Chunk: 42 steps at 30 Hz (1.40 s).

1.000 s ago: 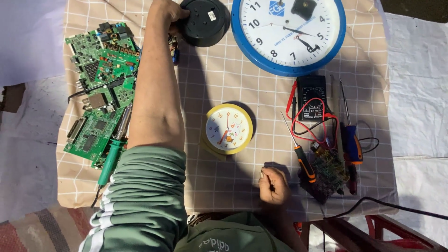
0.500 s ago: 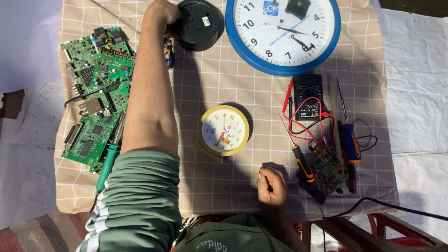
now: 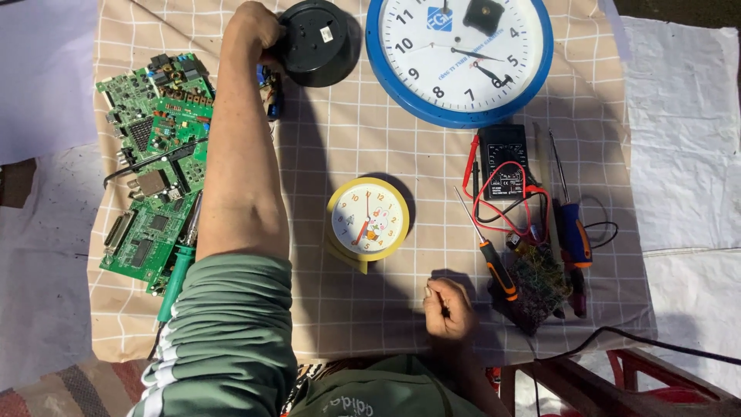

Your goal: The person assembles a large blue wall clock by attaching the hands and placing a black component on the face. They then use a multimeter and screwdriver to work on a small electronic device. Finally, they open the back of a small black alarm clock and use a screwdriver to adjust the internal mechanism.

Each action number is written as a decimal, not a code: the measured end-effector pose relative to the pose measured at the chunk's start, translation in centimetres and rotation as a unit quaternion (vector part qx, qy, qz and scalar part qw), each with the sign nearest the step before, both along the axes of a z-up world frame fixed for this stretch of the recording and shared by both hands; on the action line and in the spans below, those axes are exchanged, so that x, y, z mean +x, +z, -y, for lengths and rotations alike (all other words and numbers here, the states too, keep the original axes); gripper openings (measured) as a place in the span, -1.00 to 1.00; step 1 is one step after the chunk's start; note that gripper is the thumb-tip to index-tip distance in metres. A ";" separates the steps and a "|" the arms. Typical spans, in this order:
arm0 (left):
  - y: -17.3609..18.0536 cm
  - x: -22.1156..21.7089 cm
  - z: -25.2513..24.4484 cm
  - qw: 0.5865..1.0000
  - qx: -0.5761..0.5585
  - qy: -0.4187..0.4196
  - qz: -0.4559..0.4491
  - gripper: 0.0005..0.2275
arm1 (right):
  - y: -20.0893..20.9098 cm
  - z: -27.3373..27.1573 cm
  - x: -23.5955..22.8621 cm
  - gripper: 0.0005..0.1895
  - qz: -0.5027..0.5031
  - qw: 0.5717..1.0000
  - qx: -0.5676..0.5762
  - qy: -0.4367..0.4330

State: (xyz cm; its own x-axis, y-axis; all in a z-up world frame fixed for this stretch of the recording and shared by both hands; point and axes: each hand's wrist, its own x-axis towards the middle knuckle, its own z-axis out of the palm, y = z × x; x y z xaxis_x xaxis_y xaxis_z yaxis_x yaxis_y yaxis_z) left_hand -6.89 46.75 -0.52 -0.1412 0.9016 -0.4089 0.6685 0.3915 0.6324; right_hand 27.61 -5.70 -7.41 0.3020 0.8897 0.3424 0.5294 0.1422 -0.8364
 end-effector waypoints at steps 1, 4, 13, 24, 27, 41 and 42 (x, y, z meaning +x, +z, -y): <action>-0.4 -0.2 -0.3 1.000 0.013 0.010 0.009 -0.88 | 0.2 -0.1 -0.1 -0.83 -0.006 1.000 0.006 0.002; -1.8 -1.1 -1.4 0.999 0.021 0.025 0.019 -0.89 | 1.0 -0.1 -0.3 -0.82 -0.011 1.000 -0.015 -0.001; -7.9 -4.5 -4.6 0.990 0.131 0.041 -0.013 -0.86 | 1.1 -0.5 -0.2 -0.84 0.026 1.000 0.017 0.001; -1.9 0.7 5.8 0.893 0.211 0.179 0.353 -0.84 | 8.0 -4.5 -0.9 -0.82 -0.221 0.961 -0.162 -0.042; -4.4 2.6 7.8 0.842 0.246 0.187 0.441 -0.75 | 11.2 -9.8 -0.6 -0.89 -0.304 0.944 -0.102 0.081; 4.7 17.5 26.8 0.823 0.319 -0.055 0.466 -0.75 | 18.1 -17.2 -4.9 -0.61 -0.644 0.705 -0.236 0.182; 3.8 17.8 26.9 0.822 0.314 -0.061 0.471 -0.75 | 17.4 -17.4 -4.7 -0.61 -0.645 0.707 -0.232 0.173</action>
